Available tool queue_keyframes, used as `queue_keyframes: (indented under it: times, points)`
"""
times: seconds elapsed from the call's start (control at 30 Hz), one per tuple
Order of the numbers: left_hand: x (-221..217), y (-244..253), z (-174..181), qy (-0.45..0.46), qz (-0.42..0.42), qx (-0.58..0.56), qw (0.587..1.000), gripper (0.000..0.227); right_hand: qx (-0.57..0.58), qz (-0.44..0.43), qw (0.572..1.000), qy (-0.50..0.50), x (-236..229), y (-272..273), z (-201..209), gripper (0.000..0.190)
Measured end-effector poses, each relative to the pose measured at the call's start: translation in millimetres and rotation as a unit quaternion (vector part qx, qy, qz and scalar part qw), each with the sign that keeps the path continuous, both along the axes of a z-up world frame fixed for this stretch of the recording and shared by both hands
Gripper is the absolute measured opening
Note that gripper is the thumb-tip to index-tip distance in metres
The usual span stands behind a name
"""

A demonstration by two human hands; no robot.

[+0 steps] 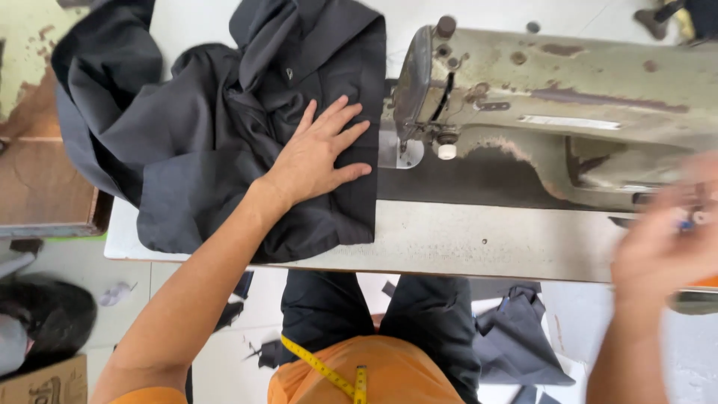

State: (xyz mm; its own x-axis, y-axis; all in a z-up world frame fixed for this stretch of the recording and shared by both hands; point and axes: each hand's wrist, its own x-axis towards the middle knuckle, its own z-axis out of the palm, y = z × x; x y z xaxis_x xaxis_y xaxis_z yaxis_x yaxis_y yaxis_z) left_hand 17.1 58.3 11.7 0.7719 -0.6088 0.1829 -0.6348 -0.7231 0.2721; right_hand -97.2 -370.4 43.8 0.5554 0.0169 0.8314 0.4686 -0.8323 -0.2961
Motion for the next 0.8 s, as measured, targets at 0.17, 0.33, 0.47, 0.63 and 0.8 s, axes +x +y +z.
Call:
queue_keyframes:
  times: [0.17,0.33,0.47,0.63,0.8]
  points:
    - [-6.1,-24.9,11.6,-0.035,0.06,-0.141,0.988,0.045,0.044,0.064,0.989,0.126,-35.3,94.0,-40.7,0.023]
    - [-14.5,-66.0,6.7,-0.028,0.162,-0.163,0.973,0.039,-0.078,-0.013,0.994,0.076,-36.5,108.6,-66.4,0.015]
    - [3.1,-89.8,-9.2,0.044,0.221,-0.23,0.947,0.041,-0.059,-0.016,0.996,0.062,-34.2,110.6,-61.0,0.013]
    - [17.7,-96.8,-49.2,0.082,0.254,-0.314,0.911,0.031,-0.048,-0.014,0.997,0.064,-36.8,108.7,-63.2,0.013]
    - [-14.1,-87.9,-14.1,0.009,0.181,-0.348,0.92,0.012,-0.024,-0.002,0.995,0.101,-39.0,108.4,-59.1,0.014]
